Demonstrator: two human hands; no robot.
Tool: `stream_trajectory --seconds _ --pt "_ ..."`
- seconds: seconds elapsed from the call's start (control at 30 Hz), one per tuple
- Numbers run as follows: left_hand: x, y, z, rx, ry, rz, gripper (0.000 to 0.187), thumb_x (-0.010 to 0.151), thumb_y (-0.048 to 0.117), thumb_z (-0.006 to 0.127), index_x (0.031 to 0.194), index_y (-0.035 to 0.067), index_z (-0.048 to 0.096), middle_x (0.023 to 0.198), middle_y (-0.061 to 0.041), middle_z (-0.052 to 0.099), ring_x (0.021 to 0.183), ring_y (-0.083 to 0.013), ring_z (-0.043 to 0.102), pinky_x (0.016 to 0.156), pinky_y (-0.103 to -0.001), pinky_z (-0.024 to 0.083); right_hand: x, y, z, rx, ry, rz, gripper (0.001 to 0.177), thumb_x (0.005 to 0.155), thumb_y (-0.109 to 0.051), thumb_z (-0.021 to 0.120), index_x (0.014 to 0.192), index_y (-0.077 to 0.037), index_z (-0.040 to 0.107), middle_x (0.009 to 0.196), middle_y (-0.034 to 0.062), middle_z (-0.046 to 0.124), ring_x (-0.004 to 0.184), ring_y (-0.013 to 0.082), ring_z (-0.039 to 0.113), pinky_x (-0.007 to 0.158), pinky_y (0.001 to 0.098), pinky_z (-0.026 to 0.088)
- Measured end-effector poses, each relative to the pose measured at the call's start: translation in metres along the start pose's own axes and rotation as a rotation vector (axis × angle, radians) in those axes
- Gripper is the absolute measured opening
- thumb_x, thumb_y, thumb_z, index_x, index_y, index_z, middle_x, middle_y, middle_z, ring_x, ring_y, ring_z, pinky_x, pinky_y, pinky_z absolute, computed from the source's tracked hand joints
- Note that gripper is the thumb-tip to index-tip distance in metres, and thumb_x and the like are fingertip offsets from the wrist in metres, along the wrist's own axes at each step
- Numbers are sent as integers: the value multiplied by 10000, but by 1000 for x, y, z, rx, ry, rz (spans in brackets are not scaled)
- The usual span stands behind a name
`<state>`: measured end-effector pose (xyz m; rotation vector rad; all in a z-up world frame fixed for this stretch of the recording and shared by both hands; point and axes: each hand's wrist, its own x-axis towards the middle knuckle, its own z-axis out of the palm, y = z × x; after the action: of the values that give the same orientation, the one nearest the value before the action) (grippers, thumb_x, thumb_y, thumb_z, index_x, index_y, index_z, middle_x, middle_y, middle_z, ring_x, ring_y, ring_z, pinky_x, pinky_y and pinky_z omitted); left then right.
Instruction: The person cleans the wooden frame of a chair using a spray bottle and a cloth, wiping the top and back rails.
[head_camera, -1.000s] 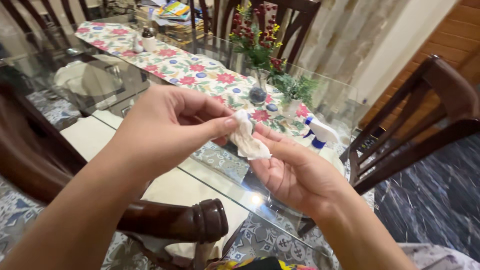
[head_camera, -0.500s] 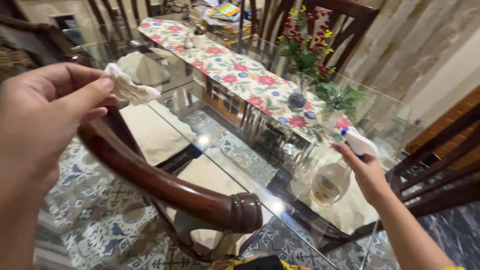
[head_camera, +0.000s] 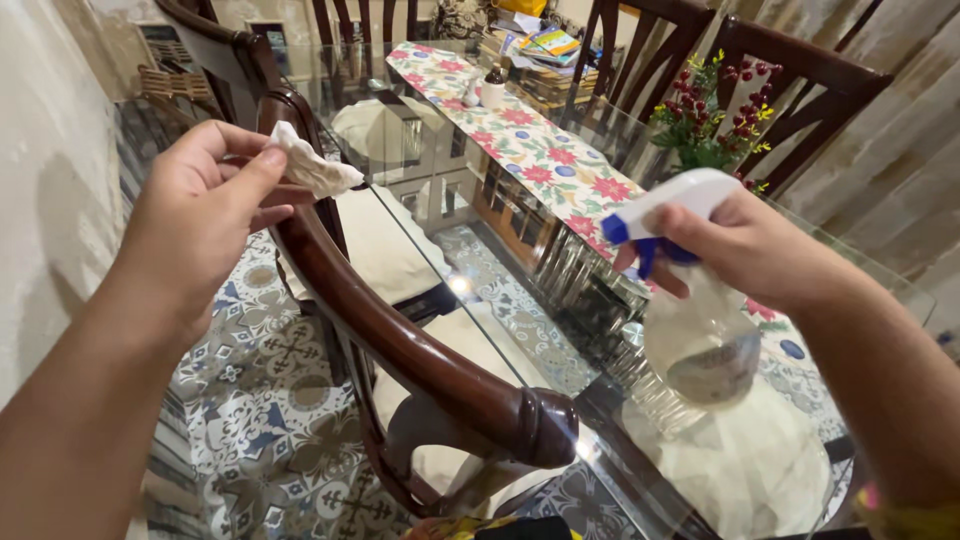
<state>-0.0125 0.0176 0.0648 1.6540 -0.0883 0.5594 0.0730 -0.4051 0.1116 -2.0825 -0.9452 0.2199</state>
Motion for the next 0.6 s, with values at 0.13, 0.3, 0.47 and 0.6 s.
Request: stream_trajectory --seconds 0.13,0.3,0.47,0.6 --pt "-4 2 1 17 37 -11 115 1057 168 549 1076 67 600 969 -39 696 915 -130 697 881 -289 580 28 -36 14 -14 -197 -128 502 1033 -482 520 960 -56 775 773 20 767 525 89 601 497 267 511" --pt "-11 5 3 7 24 -29 116 1052 172 529 1048 73 588 962 -53 711 914 -134 711 908 -286 588 47 -63 38 -178 -237 -48 467 956 -498 554 1033 -81 749 658 33 692 552 107 635 539 277 549" --pt "-12 -6 4 -46 -12 16 126 1056 174 526 1064 58 574 985 -43 710 935 -118 714 913 -288 590 57 -71 43 -411 -123 86 502 911 -500 570 863 -61 808 658 39 734 577 148 704 572 283 638" --pt "-12 -14 4 -87 -27 15 131 1063 173 524 1077 48 562 980 -47 701 952 -110 700 899 -282 563 58 -67 39 -417 -76 112 446 881 -468 587 994 -90 796 671 39 773 555 149 706 542 317 601"
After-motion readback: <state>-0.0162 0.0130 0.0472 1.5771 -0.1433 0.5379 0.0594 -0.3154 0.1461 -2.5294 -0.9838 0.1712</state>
